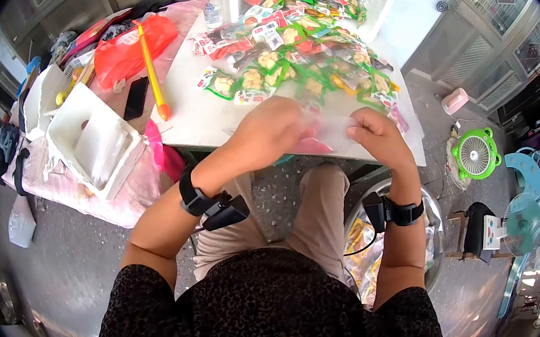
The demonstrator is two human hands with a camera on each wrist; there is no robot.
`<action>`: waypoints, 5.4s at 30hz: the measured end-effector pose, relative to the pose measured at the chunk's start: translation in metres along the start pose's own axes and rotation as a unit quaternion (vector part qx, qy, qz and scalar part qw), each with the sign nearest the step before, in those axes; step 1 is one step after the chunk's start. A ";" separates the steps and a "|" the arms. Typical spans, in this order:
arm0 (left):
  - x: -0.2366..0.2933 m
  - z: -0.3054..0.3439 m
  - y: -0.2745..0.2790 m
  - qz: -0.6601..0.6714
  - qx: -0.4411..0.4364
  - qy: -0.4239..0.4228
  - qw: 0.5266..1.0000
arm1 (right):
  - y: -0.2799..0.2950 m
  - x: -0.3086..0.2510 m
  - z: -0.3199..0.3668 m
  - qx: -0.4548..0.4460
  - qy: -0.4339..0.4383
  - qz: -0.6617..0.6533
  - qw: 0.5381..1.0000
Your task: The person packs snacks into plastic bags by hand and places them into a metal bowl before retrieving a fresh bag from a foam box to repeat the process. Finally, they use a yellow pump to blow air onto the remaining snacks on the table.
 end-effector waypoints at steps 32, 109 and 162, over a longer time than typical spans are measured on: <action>-0.135 0.105 -0.065 0.089 -0.115 0.283 0.948 | 0.032 0.017 0.172 0.146 -0.155 -0.084 0.973; -0.282 0.263 0.272 -0.100 0.348 0.510 0.780 | -0.110 0.104 0.120 0.105 0.088 0.294 0.946; -0.205 0.074 -0.031 0.003 0.165 0.408 0.898 | -0.112 0.111 -0.137 0.194 0.074 0.185 0.961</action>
Point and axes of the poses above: each hand's wrist, its own z-axis away from the middle knuckle, its own y-axis out of the back of the hand, x = y × z, the point moved 9 cm from there along -z, towards the middle knuckle, and after that the axes turned 14 degrees about y, right-handed, at the moved point
